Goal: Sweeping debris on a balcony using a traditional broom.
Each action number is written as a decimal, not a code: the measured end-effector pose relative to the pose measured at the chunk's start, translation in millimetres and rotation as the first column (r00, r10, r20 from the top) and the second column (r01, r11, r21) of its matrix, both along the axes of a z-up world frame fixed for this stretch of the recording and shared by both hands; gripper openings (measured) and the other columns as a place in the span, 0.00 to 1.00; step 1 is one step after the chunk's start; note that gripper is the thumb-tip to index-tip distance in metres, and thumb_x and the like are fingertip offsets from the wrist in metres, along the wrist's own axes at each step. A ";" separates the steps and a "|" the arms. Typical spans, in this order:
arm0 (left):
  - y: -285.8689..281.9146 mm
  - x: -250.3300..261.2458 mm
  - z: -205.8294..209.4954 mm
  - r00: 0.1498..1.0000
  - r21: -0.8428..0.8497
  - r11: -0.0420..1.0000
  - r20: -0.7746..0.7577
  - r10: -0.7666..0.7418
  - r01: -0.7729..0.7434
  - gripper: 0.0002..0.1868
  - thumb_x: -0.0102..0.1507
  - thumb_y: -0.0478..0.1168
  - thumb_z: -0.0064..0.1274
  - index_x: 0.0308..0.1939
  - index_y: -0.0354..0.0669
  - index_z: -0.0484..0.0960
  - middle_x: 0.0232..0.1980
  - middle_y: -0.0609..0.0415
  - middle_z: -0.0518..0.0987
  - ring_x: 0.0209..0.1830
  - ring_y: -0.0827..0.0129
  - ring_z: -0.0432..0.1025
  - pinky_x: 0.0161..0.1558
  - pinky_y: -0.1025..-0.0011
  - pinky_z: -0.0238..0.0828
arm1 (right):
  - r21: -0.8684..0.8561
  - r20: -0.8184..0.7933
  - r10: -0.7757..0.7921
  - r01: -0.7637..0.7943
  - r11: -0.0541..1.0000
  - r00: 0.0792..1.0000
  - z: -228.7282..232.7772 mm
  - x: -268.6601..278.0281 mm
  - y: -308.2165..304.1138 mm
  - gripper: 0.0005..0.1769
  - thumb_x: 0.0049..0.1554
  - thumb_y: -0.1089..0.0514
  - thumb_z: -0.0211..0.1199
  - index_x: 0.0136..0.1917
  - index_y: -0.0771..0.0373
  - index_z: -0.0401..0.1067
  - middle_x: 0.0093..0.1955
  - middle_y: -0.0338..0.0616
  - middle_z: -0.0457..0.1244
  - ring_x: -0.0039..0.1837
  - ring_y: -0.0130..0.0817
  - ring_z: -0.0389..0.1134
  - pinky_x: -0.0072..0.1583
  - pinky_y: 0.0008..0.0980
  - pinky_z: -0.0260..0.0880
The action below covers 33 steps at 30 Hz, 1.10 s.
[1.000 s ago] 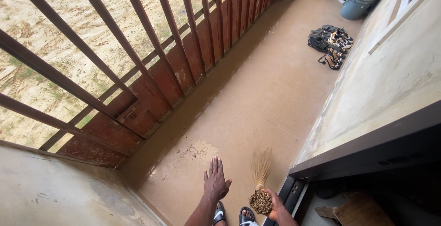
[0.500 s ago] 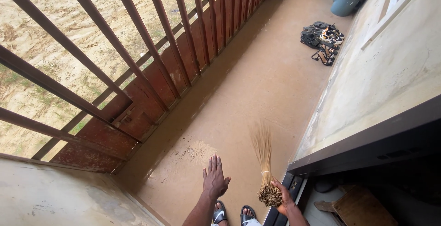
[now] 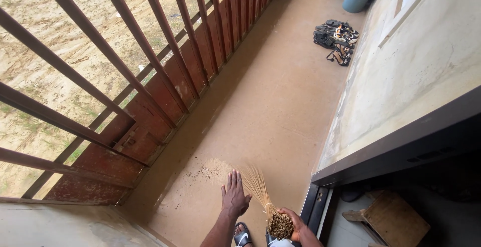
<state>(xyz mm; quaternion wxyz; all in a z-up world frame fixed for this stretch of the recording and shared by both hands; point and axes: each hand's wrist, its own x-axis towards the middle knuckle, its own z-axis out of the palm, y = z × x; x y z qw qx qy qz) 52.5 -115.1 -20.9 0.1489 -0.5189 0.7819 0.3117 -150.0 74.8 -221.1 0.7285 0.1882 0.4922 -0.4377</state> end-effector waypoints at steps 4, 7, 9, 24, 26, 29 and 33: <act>-6.3 2.1 4.2 0.999 0.030 0.999 0.029 -0.022 0.021 0.55 0.67 0.55 0.53 0.82 0.43 0.29 0.86 0.55 0.26 0.86 0.63 0.25 0.81 0.47 0.30 | -0.196 -0.034 0.047 -0.052 0.979 0.998 47.1 -9.3 -2.9 0.36 0.49 0.49 0.64 0.71 0.54 0.69 0.48 0.52 0.70 0.43 0.47 0.72 0.48 0.51 0.78; -9.1 5.7 6.5 0.999 0.014 0.999 0.023 -0.031 0.031 0.54 0.67 0.54 0.52 0.81 0.43 0.30 0.87 0.54 0.27 0.87 0.63 0.25 0.81 0.47 0.30 | -0.155 -0.132 -0.079 0.058 0.986 0.988 72.2 -17.5 -5.5 0.43 0.49 0.49 0.62 0.78 0.52 0.60 0.51 0.50 0.71 0.46 0.44 0.73 0.48 0.49 0.78; -10.3 10.0 7.0 0.999 0.016 0.999 0.021 -0.043 0.043 0.54 0.68 0.55 0.52 0.81 0.42 0.29 0.86 0.54 0.27 0.86 0.62 0.24 0.81 0.47 0.29 | -0.188 -0.194 -0.141 0.104 0.977 0.971 88.4 -18.6 -8.3 0.39 0.48 0.47 0.61 0.73 0.50 0.65 0.48 0.50 0.70 0.45 0.45 0.72 0.45 0.50 0.75; -18.2 24.6 -2.8 0.997 0.032 0.997 0.035 -0.069 0.068 0.54 0.67 0.56 0.52 0.82 0.43 0.31 0.86 0.55 0.27 0.86 0.63 0.25 0.81 0.47 0.29 | -0.025 0.000 -0.092 0.092 0.995 0.996 -29.2 15.8 13.4 0.22 0.49 0.48 0.67 0.54 0.61 0.71 0.44 0.51 0.66 0.44 0.50 0.71 0.50 0.56 0.78; -17.1 23.9 -2.5 0.996 0.033 0.996 0.030 -0.079 0.078 0.54 0.68 0.55 0.52 0.82 0.42 0.31 0.86 0.54 0.27 0.86 0.63 0.24 0.81 0.47 0.30 | -0.087 -0.012 -0.070 0.069 0.994 0.997 9.6 12.6 7.0 0.27 0.49 0.48 0.67 0.60 0.60 0.72 0.46 0.52 0.67 0.44 0.49 0.71 0.50 0.54 0.78; -17.8 24.9 -3.1 0.996 0.036 0.996 0.026 -0.086 0.085 0.54 0.68 0.55 0.52 0.82 0.42 0.31 0.86 0.54 0.27 0.86 0.63 0.24 0.81 0.47 0.30 | -0.182 -0.072 -0.055 0.041 0.982 0.996 73.8 10.9 -6.5 0.33 0.48 0.46 0.65 0.67 0.55 0.70 0.48 0.55 0.69 0.45 0.48 0.73 0.49 0.51 0.78; -18.3 22.5 -3.5 0.996 0.032 0.995 0.016 -0.092 0.091 0.54 0.68 0.55 0.53 0.81 0.42 0.31 0.86 0.53 0.27 0.86 0.62 0.24 0.81 0.46 0.30 | -0.228 -0.172 -0.167 0.126 0.965 0.971 131.6 0.6 -20.7 0.33 0.48 0.48 0.59 0.68 0.51 0.67 0.50 0.52 0.71 0.47 0.48 0.74 0.51 0.51 0.78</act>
